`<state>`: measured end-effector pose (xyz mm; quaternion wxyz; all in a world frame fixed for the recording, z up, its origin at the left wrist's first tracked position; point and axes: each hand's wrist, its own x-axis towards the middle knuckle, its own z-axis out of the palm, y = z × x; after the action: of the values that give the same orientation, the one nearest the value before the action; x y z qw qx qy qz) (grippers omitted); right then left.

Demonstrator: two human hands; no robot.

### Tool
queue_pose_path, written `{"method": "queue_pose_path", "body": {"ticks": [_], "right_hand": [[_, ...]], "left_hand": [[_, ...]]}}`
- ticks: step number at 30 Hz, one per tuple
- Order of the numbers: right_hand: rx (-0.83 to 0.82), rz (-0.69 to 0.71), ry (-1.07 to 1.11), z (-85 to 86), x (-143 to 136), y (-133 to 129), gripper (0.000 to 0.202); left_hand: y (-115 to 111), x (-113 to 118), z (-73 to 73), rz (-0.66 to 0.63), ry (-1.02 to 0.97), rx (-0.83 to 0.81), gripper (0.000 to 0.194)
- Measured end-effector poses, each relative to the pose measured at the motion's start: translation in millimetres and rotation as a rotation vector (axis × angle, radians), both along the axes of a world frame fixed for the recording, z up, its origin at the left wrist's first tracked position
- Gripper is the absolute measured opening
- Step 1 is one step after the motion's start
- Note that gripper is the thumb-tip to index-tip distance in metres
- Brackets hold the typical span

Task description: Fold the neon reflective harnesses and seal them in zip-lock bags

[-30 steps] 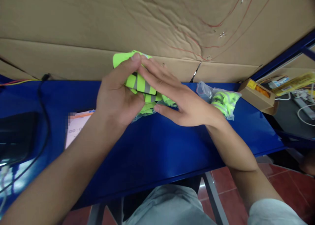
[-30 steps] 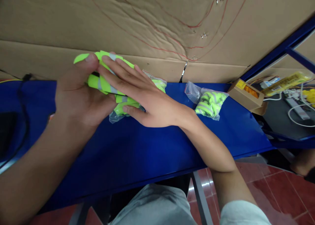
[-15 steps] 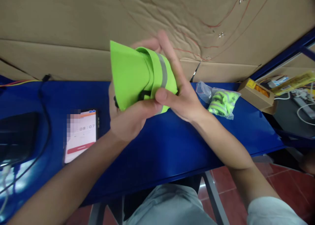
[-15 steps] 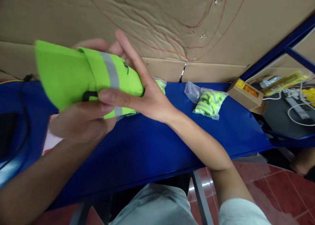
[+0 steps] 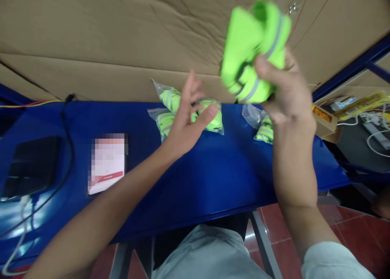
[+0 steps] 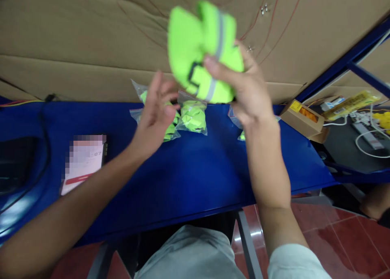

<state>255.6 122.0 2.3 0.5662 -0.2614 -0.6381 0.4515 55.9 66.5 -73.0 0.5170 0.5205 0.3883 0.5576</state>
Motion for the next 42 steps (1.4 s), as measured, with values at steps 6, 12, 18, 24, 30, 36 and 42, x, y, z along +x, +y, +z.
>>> {"method": "queue_pose_path", "body": {"ticks": [6, 12, 18, 24, 30, 36, 42], "right_hand": [[0.310, -0.181, 0.148, 16.5, 44, 14, 0.019], [0.296, -0.305, 0.091, 17.9, 26, -6, 0.030], [0.321, -0.271, 0.092, 21.5, 17, -22, 0.022], [0.110, -0.154, 0.037, 20.0, 1, -35, 0.026], [-0.352, 0.085, 0.002, -34.9, 4, -26, 0.048], [-0.644, -0.056, 0.010, -100.5, 41, -31, 0.058], [-0.666, -0.142, 0.021, -116.6, 58, -37, 0.059]], "left_hand": [[41, 99, -53.4, -0.092, 0.509, -0.031, 0.057], [81, 153, -49.1, 0.002, 0.777, 0.089, 0.023], [25, 68, 7.6, 0.213, 0.866, 0.371, 0.018], [-92, -18, 63.3, 0.542, 1.363, 0.791, 0.004], [-120, 3, 26.3, 0.057, 1.343, 1.090, 0.021], [-78, 12, -37.9, -0.082, 1.208, 0.848, 0.088], [-60, 14, -51.8, -0.302, 1.364, 0.454, 0.122]]}}
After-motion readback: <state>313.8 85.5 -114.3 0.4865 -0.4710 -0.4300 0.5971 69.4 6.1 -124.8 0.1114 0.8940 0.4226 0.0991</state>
